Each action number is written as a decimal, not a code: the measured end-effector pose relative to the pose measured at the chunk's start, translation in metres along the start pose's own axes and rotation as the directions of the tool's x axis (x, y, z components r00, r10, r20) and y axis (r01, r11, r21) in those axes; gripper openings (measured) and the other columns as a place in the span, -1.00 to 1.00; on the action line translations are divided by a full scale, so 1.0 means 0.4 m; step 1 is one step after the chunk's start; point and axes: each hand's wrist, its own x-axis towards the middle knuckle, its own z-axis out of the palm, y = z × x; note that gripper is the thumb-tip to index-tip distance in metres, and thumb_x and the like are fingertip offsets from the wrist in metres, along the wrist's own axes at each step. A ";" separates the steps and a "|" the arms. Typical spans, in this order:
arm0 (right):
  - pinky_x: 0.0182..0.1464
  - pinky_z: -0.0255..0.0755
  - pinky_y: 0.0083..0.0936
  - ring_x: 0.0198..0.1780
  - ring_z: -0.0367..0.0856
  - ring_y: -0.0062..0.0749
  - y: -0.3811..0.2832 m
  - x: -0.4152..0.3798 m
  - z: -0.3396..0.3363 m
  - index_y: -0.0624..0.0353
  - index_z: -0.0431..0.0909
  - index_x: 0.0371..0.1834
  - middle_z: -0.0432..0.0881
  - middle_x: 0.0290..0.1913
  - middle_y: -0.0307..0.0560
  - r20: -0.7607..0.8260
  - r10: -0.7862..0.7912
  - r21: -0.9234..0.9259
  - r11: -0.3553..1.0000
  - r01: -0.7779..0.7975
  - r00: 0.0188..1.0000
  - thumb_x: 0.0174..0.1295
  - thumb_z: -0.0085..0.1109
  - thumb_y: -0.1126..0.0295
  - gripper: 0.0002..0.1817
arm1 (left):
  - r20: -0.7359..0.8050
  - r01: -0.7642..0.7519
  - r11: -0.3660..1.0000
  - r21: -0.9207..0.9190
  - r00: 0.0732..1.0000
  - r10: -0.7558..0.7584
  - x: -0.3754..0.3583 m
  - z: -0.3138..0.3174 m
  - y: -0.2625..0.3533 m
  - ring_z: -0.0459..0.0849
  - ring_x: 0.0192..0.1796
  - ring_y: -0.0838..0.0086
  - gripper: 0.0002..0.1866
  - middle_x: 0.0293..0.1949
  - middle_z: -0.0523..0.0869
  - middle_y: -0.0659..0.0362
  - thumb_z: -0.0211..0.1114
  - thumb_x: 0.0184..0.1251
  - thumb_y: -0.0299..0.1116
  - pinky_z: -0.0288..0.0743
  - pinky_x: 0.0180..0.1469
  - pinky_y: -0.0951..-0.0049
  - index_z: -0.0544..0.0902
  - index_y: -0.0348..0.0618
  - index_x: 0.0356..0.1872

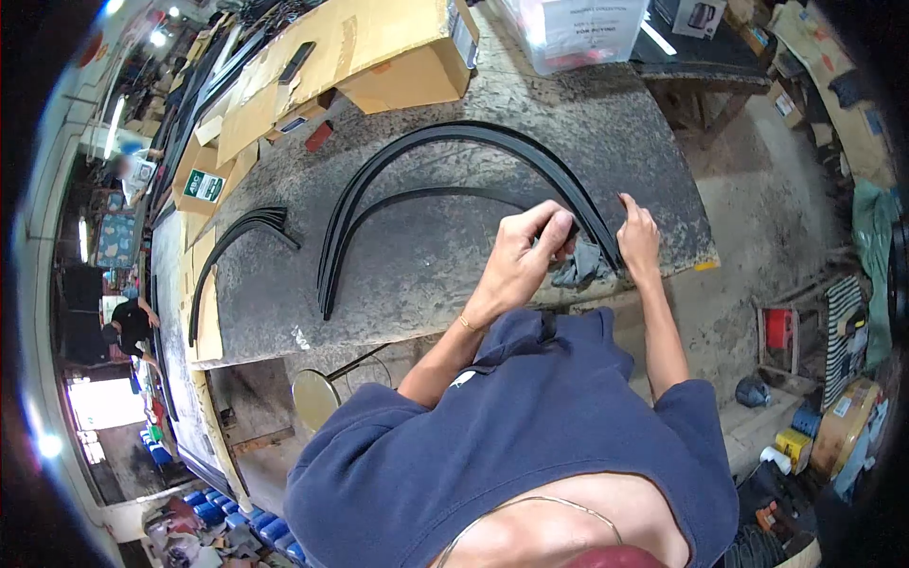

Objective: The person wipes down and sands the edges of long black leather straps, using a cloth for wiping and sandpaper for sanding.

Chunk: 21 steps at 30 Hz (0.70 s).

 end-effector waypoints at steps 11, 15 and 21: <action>0.06 0.45 -0.42 0.03 0.57 -0.24 0.176 0.238 0.158 0.45 0.40 0.13 0.54 0.07 0.19 0.079 0.530 0.801 0.470 -0.370 0.844 0.28 0.05 0.48 -0.62 | 0.019 -0.049 0.996 -0.070 0.999 0.051 -0.016 -0.018 0.002 0.52 -0.37 0.55 -0.55 -0.46 0.57 0.19 -0.13 0.51 -0.09 0.40 -0.24 0.52 0.52 -0.31 -0.30; 0.14 0.38 -0.34 0.12 0.51 -0.13 0.246 0.276 0.206 0.42 0.32 0.20 0.50 0.10 0.23 0.268 0.473 0.952 0.003 -0.305 0.839 0.30 0.03 0.33 -0.53 | -0.010 -0.041 0.995 -0.095 0.999 0.041 -0.013 -0.018 -0.008 0.53 -0.37 0.55 -0.58 -0.45 0.57 0.19 -0.12 0.51 -0.12 0.40 -0.25 0.53 0.52 -0.31 -0.30; 0.10 0.36 -0.23 0.08 0.50 -0.03 0.204 0.189 0.163 0.23 0.31 0.22 0.52 0.05 0.23 0.134 0.370 0.473 0.791 -0.387 0.920 0.25 0.08 0.10 -0.43 | -0.081 -0.080 0.997 0.003 0.994 0.080 0.007 -0.003 -0.028 0.52 -0.46 0.58 -0.66 -0.55 0.57 0.22 0.04 0.44 -0.27 0.40 -0.35 0.56 0.55 -0.33 -0.44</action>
